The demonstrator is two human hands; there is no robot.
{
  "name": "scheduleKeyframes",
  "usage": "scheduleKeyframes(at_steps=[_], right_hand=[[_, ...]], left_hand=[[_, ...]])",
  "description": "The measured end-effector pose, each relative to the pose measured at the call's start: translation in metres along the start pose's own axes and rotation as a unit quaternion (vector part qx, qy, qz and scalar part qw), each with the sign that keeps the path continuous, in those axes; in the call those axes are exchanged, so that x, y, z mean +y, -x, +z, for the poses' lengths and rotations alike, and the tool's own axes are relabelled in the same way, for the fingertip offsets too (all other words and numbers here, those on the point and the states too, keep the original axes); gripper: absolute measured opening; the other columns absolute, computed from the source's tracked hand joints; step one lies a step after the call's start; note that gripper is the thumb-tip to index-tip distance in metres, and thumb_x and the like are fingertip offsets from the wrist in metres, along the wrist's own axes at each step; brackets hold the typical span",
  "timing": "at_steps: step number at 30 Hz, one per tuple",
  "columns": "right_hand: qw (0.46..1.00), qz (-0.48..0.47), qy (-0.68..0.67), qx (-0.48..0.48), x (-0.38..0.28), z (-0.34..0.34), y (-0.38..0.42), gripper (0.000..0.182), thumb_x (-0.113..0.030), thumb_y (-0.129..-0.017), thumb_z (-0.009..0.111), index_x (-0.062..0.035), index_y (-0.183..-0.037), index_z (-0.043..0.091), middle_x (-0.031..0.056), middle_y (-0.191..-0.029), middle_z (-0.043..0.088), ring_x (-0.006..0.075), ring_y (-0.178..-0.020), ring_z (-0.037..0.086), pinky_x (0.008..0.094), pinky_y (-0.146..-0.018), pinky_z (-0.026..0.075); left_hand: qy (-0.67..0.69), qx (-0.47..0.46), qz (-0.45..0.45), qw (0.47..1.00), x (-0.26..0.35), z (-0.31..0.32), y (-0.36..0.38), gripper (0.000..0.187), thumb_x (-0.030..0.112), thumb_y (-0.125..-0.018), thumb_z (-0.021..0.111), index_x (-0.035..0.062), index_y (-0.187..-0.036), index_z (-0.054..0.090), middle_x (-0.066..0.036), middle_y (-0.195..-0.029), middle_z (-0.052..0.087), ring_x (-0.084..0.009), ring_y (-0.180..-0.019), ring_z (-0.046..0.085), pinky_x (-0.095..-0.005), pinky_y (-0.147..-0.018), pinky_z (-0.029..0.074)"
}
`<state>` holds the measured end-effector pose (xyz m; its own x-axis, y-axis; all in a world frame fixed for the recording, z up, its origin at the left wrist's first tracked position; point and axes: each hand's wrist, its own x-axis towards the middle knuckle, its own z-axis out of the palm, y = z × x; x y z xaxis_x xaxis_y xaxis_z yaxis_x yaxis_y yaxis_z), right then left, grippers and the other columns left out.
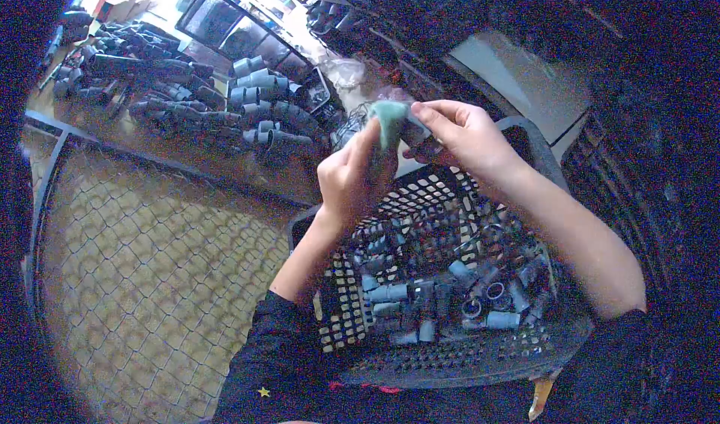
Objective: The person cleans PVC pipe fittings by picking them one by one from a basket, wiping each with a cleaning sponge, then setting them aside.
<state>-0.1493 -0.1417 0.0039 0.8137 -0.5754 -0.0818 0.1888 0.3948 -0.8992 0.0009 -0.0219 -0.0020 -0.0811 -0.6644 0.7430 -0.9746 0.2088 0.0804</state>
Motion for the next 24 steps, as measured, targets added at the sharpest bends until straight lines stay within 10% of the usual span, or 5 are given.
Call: scheduleKeyframes(at_steps=[4, 17, 24], right_hand=[[0.999, -0.023, 0.024, -0.010, 0.013, -0.012, -0.011, 0.032, -0.029, -0.097, 0.056, -0.0033, -0.115, 0.062, 0.0038, -0.102, 0.067, 0.0101, -0.089, 0.064, 0.0270, -0.073, 0.054], [1.000, -0.005, -0.014, 0.006, 0.004, -0.001, -0.003, 0.028, -0.024, -0.099, 0.051, -0.0044, -0.116, 0.062, 0.0026, -0.103, 0.066, 0.0093, -0.094, 0.062, 0.0275, -0.080, 0.053], [1.000, -0.013, 0.023, 0.017, 0.003, -0.002, -0.006, 0.030, -0.026, -0.099, 0.051, -0.0039, -0.117, 0.060, 0.0024, -0.104, 0.065, 0.0102, -0.093, 0.063, 0.0283, -0.082, 0.054]], left_hand=[[-0.059, -0.068, 0.101, 0.991, 0.008, 0.001, 0.009, 0.054, 0.019, -0.071, 0.070, 0.0072, -0.122, 0.057, -0.004, -0.070, 0.056, -0.0176, -0.053, 0.058, -0.0322, -0.049, 0.047], [-0.001, -0.014, -0.065, 0.998, -0.002, 0.005, 0.006, 0.048, 0.011, -0.074, 0.072, 0.0020, -0.119, 0.059, -0.016, -0.091, 0.068, -0.0269, -0.064, 0.066, -0.0351, -0.056, 0.052], [-0.025, -0.061, 0.025, 0.998, 0.011, 0.002, 0.007, 0.048, 0.010, -0.073, 0.072, 0.0067, -0.119, 0.060, -0.009, -0.074, 0.062, -0.0222, -0.056, 0.061, -0.0325, -0.049, 0.048]])
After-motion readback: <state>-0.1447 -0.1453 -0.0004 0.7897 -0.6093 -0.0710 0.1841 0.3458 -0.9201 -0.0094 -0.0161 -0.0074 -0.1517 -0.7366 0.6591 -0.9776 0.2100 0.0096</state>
